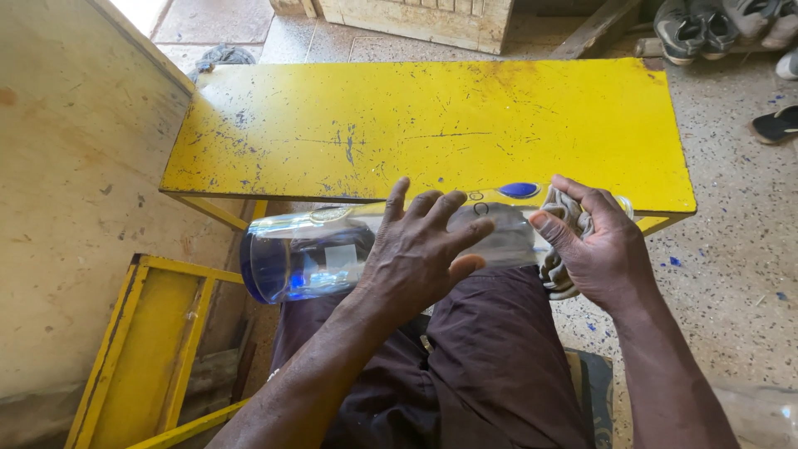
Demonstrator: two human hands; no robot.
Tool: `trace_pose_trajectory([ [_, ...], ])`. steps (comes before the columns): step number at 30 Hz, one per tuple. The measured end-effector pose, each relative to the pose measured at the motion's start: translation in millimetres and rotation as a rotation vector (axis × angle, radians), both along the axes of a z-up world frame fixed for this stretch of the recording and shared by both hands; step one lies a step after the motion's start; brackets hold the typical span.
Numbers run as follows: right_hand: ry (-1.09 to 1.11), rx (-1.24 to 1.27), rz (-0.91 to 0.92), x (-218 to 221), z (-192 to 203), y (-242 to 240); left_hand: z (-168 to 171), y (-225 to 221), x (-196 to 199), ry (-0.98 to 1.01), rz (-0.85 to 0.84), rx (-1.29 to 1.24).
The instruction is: Polishing a large glass bottle with a cloth on a yellow table.
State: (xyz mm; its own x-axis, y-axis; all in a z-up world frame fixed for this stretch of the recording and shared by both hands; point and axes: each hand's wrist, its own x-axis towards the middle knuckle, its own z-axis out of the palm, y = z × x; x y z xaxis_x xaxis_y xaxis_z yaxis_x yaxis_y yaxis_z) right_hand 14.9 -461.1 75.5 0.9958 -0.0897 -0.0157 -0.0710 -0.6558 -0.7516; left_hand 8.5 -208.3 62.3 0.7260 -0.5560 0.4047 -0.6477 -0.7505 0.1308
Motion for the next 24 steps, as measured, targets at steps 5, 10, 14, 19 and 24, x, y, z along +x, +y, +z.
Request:
trace_pose_trajectory([
  [5, -0.081, -0.003, 0.023, -6, -12, -5, 17, 13, 8, 0.265, 0.075, -0.021],
  [10, -0.145, 0.012, 0.046, -5, -24, -5, 32, 44, 19, 0.562, 0.386, 0.1],
  [14, -0.331, -0.357, -0.05, -1, -33, 0, 29, 49, 13, 0.535, 0.29, 0.155],
  [19, -0.422, -0.724, -0.136, 8, -48, 53, 19, 43, -13, 0.32, 0.269, 0.048],
  [24, -0.399, -0.446, 0.336, -6, -15, 155, -32, 61, -10, 0.176, 0.362, 0.036],
])
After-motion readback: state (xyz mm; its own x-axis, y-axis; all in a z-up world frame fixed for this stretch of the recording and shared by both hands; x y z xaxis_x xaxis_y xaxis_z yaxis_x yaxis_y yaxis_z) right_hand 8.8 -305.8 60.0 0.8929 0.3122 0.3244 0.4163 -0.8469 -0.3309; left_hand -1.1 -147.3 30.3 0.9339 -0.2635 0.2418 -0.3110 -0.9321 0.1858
